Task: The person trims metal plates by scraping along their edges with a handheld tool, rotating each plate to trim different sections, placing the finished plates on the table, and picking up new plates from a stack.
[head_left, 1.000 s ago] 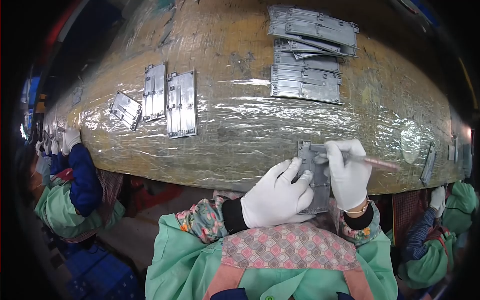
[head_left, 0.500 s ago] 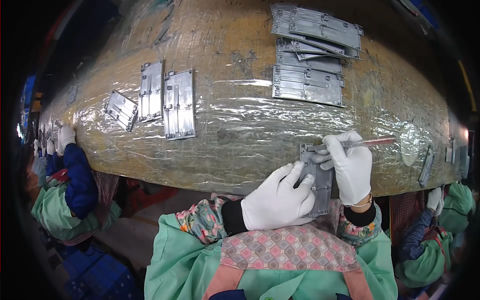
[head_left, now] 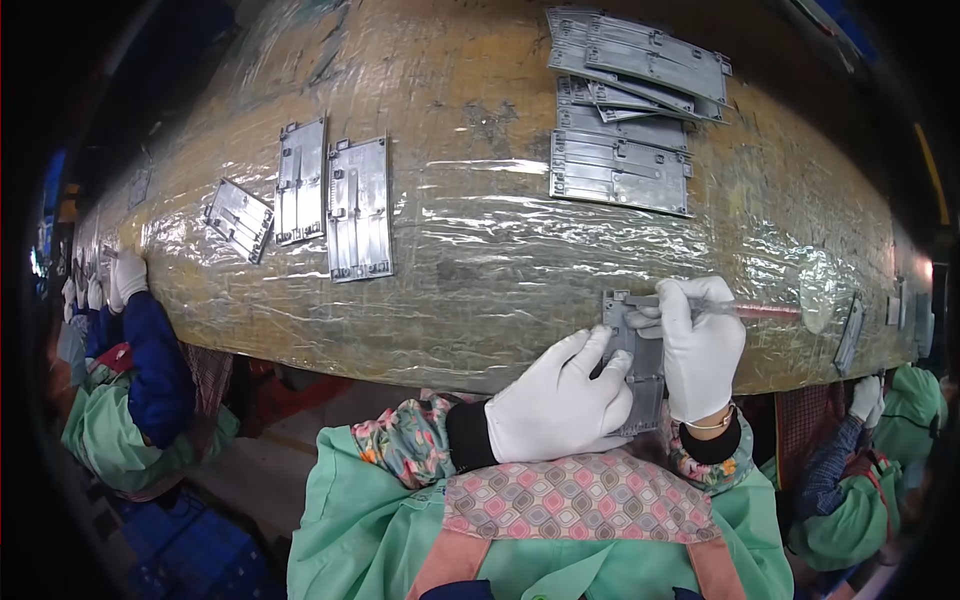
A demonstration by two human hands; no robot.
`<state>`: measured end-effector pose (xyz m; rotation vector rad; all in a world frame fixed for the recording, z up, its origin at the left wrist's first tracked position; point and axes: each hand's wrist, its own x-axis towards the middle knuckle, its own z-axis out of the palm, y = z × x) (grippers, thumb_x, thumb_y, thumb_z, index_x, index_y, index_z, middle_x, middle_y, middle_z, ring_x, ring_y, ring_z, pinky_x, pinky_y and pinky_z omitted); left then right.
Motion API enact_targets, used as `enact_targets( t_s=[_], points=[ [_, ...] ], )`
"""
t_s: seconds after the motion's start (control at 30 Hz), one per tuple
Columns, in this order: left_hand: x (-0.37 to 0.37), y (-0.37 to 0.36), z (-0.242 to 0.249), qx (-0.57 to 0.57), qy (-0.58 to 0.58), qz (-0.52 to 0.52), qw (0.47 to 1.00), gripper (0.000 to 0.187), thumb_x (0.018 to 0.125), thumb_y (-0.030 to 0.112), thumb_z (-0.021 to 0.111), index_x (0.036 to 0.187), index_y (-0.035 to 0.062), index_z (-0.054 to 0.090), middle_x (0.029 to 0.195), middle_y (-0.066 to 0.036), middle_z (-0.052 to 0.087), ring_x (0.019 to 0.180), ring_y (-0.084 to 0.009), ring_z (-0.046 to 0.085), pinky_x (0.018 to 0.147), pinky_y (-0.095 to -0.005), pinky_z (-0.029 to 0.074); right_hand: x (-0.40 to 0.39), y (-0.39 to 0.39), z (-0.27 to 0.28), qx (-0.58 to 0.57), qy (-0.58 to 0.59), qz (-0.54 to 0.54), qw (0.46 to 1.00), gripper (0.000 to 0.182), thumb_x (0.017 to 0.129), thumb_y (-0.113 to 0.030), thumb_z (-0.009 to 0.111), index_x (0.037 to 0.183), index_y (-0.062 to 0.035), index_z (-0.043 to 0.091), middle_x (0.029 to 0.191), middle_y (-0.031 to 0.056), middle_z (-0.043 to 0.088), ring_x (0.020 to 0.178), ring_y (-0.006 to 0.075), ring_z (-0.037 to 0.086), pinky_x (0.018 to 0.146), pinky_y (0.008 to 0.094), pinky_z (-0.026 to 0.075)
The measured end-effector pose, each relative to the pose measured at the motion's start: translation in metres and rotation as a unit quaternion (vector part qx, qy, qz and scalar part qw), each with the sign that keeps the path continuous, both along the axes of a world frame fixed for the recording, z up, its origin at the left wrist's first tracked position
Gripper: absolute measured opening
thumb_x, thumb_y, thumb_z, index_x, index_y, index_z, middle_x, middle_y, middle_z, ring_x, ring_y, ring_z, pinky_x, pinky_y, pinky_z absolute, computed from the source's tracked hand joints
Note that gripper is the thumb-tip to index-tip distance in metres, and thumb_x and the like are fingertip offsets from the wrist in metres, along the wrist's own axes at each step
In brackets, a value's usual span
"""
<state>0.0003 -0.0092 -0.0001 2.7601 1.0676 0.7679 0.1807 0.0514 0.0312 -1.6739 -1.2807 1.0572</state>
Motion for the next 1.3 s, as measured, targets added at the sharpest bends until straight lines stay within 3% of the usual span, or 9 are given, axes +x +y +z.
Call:
enact_targets(
  t_s=[0.07, 0.17, 0.3, 0.67, 0.83, 1.03, 1.2, 1.3],
  points=[
    [0.0, 0.0, -0.001, -0.003, -0.002, -0.004, 1.0, 0.047, 0.084, 0.049, 0.069, 0.106, 0.0081, 0.068, 0.123, -0.014, 0.071, 0.12, -0.0404, 0.067, 0.102, -0.0492, 0.056, -0.007, 0.002, 0.011, -0.048, 0.093, -0.032, 0.994, 0.011, 0.105, -0.005, 0.069, 0.106, 0.0022, 0.06, 0.085, 0.0089, 0.072, 0.078, 0.0185, 0.079, 0.065, 0.0283, 0.064],
    [0.0, 0.0, -0.001, 0.003, -0.005, -0.005, 1.0, 0.043, 0.084, 0.044, 0.068, 0.107, 0.0079, 0.068, 0.123, -0.014, 0.071, 0.12, -0.0403, 0.067, 0.102, -0.0489, 0.056, -0.009, 0.005, 0.015, -0.07, 0.106, -0.044, 0.991, 0.014, 0.106, -0.007, 0.068, 0.106, 0.0044, 0.059, 0.089, 0.0134, 0.075, 0.078, 0.0202, 0.079, 0.066, 0.0293, 0.065],
    [-0.002, 0.002, 0.0, 0.007, -0.001, -0.011, 1.0, 0.041, 0.083, 0.041, 0.066, 0.107, 0.0079, 0.068, 0.123, -0.014, 0.071, 0.12, -0.0399, 0.067, 0.102, -0.0482, 0.056, -0.008, 0.01, 0.019, -0.087, 0.101, -0.029, 0.991, 0.014, 0.106, -0.01, 0.067, 0.106, 0.0027, 0.06, 0.089, 0.0155, 0.075, 0.077, 0.0221, 0.079, 0.065, 0.0272, 0.062],
    [-0.002, 0.001, 0.0, -0.011, -0.005, -0.021, 1.0, 0.049, 0.084, 0.05, 0.068, 0.108, 0.0075, 0.069, 0.125, -0.015, 0.07, 0.122, -0.041, 0.065, 0.103, -0.0499, 0.055, 0.008, 0.028, 0.024, -0.161, 0.109, 0.066, 0.979, 0.018, 0.106, -0.013, 0.069, 0.105, 0.0029, 0.06, 0.095, 0.0165, 0.075, 0.082, 0.0222, 0.079, 0.068, 0.0301, 0.064],
    [-0.002, 0.0, -0.001, -0.011, -0.006, -0.014, 1.0, 0.05, 0.085, 0.051, 0.069, 0.108, 0.0073, 0.07, 0.125, -0.015, 0.07, 0.123, -0.0412, 0.064, 0.104, -0.0496, 0.054, 0.008, 0.025, 0.02, -0.143, 0.128, 0.049, 0.98, 0.017, 0.105, -0.011, 0.068, 0.107, 0.003, 0.059, 0.095, 0.0179, 0.075, 0.081, 0.0234, 0.079, 0.068, 0.0315, 0.065],
    [-0.002, 0.0, 0.002, -0.021, -0.025, -0.009, 0.999, 0.042, 0.083, 0.041, 0.066, 0.107, 0.0074, 0.07, 0.126, -0.014, 0.071, 0.123, -0.0406, 0.064, 0.104, -0.0498, 0.054, 0.006, 0.023, 0.021, -0.129, 0.112, 0.052, 0.984, 0.016, 0.105, -0.01, 0.07, 0.107, 0.0033, 0.061, 0.095, 0.0171, 0.074, 0.084, 0.0227, 0.079, 0.071, 0.0318, 0.065],
    [-0.003, 0.001, 0.004, -0.041, -0.034, -0.02, 0.998, 0.052, 0.086, 0.054, 0.07, 0.107, 0.0064, 0.069, 0.125, -0.016, 0.07, 0.123, -0.0414, 0.065, 0.104, -0.0516, 0.054, 0.014, 0.024, 0.018, -0.133, 0.121, 0.095, 0.979, 0.015, 0.106, -0.01, 0.07, 0.107, 0.0017, 0.061, 0.097, 0.0135, 0.075, 0.087, 0.0213, 0.079, 0.073, 0.0305, 0.065],
    [-0.003, 0.0, 0.002, -0.024, -0.027, -0.013, 0.999, 0.051, 0.086, 0.053, 0.07, 0.107, 0.0069, 0.068, 0.126, -0.015, 0.071, 0.124, -0.0412, 0.064, 0.105, -0.0506, 0.054, 0.012, 0.022, 0.018, -0.128, 0.123, 0.089, 0.98, 0.015, 0.106, -0.01, 0.069, 0.108, 0.002, 0.061, 0.096, 0.0147, 0.075, 0.085, 0.0211, 0.079, 0.072, 0.0306, 0.064]
  ],
)
